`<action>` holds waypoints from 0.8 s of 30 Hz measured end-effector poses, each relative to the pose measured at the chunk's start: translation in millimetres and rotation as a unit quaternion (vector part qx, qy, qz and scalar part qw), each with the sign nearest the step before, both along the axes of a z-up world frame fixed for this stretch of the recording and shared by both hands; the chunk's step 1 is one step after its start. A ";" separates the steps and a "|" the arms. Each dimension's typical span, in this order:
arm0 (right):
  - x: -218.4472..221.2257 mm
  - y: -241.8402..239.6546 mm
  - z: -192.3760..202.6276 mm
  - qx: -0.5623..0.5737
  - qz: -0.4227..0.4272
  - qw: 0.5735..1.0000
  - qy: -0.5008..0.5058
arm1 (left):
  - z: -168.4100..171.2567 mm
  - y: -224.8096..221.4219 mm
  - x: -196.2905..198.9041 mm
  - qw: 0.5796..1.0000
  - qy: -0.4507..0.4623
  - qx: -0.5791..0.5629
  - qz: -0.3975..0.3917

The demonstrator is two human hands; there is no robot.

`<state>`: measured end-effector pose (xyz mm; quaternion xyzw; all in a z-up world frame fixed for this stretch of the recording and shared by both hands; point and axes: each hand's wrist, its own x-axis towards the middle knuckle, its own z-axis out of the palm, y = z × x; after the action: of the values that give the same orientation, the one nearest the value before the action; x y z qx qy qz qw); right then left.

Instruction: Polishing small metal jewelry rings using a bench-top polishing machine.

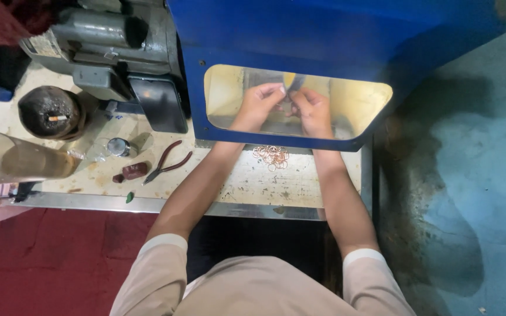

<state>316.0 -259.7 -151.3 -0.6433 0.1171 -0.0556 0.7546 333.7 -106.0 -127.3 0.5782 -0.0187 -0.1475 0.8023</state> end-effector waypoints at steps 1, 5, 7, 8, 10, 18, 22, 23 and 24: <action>-1.7 1.5 2.1 0.000 0.001 1.000 0.004 | -5.1 -1.5 0.8 1.000 0.004 0.000 0.001; -9.8 9.0 22.0 0.007 0.012 1.000 -0.003 | -9.3 -3.0 2.5 1.000 0.010 -0.010 0.017; -10.9 11.6 23.6 -0.002 0.019 1.000 -0.003 | -12.8 -2.0 2.5 0.999 0.016 -0.022 0.020; -7.8 12.1 17.7 0.003 0.015 1.000 -0.006 | -17.8 -1.8 4.8 0.999 0.022 -0.038 0.024; -4.8 14.2 15.5 0.011 0.007 1.000 -0.011 | -17.6 0.1 6.1 0.998 0.025 -0.050 0.024; -0.3 -3.3 -12.0 0.040 0.046 0.998 0.014 | -6.7 4.7 2.2 0.998 0.025 -0.028 -0.058; 6.8 -0.3 -13.4 0.144 0.042 0.989 0.013 | -58.5 -14.6 20.6 0.998 0.007 -0.059 -0.034; 6.4 1.4 -12.7 0.152 0.044 0.987 0.014 | -59.7 -14.3 21.3 0.998 -0.001 -0.056 -0.024; 5.9 3.3 -12.1 0.160 0.047 0.986 0.015 | -61.0 -13.8 21.9 0.998 -0.009 -0.053 -0.014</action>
<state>321.8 -256.3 -163.4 -0.5194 0.1051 0.0093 0.8480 355.5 -119.8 -188.3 0.5358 -0.0415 -0.1528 0.8294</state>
